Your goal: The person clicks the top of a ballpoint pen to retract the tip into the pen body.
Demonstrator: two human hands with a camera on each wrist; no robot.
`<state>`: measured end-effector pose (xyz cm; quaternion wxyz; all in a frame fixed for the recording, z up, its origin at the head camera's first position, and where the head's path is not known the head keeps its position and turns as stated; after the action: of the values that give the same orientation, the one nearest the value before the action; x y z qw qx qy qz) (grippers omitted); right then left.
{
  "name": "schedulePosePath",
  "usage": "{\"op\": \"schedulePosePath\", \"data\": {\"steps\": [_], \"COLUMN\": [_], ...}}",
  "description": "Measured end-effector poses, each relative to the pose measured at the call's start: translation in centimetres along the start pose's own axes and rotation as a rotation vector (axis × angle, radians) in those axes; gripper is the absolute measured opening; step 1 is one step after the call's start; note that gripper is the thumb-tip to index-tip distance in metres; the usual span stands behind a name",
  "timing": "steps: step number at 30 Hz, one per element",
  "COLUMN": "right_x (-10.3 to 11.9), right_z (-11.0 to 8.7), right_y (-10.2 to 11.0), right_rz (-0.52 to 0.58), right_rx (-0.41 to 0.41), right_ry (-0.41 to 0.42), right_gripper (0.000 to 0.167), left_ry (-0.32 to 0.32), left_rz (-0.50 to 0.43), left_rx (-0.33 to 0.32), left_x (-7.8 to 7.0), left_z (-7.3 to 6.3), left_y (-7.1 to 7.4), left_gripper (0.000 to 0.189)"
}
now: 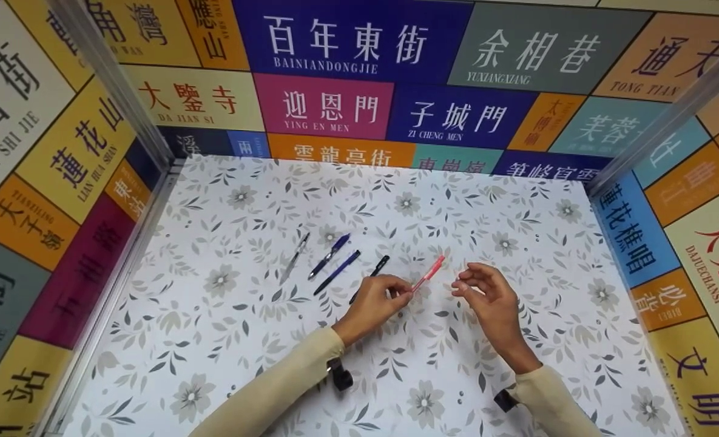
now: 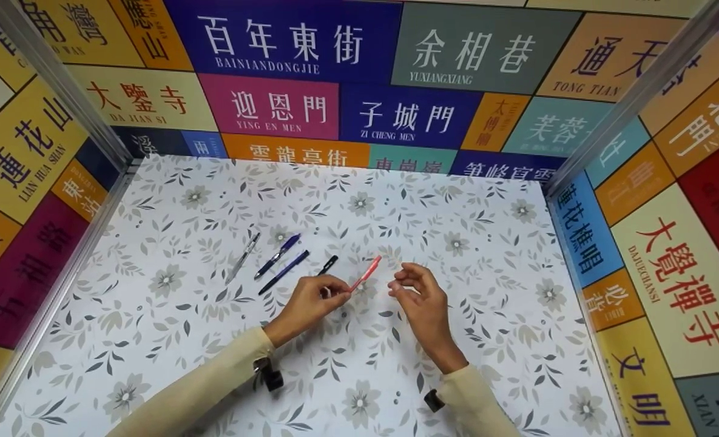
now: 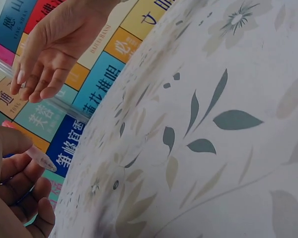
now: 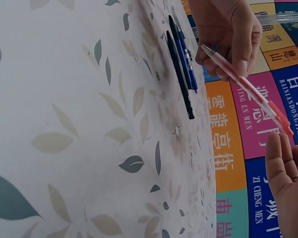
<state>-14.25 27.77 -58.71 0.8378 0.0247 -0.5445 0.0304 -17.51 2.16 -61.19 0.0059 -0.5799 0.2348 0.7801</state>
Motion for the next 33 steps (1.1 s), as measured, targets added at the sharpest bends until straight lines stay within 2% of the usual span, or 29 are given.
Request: {"op": "schedulePosePath", "data": {"steps": [3,7,13,24,33], "right_x": [-0.2,-0.4,-0.9,-1.8,-2.5], "right_z": [-0.2,-0.4,-0.5,-0.9,-1.0], "right_y": [0.2,0.4,0.9,1.8,2.4], "right_rz": [-0.025,-0.059,-0.098,-0.139,-0.160], "right_rx": [-0.024,-0.039,-0.034,-0.044,-0.066], "right_ry": [-0.011,-0.031,-0.034,-0.080,-0.103], "right_gripper": [0.043,0.040,0.040,0.041,0.040], "left_ry": [-0.011,-0.040,-0.119,-0.187,-0.217], "left_rz": [0.084,0.248,0.467,0.611,0.724], "left_rx": [-0.015,-0.033,-0.049,-0.071,-0.056], "left_x": [0.3,0.5,0.8,2.4,3.2], "left_z": [0.0,-0.1,-0.3,-0.1,0.1], "left_y": [0.0,-0.1,-0.5,-0.9,-1.1], "left_gripper": [0.005,0.005,0.007,0.007,0.015]}}
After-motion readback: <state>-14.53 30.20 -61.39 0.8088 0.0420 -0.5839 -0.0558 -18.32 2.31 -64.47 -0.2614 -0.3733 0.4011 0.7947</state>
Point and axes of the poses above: each hand's wrist, its own z-axis towards the middle knuckle, its own y-axis out of the back of the hand, x = y × z, the point moved 1 cm from there along z, towards the middle knuckle, and after that the axes turned 2 degrees about x, right-handed, at the moved point
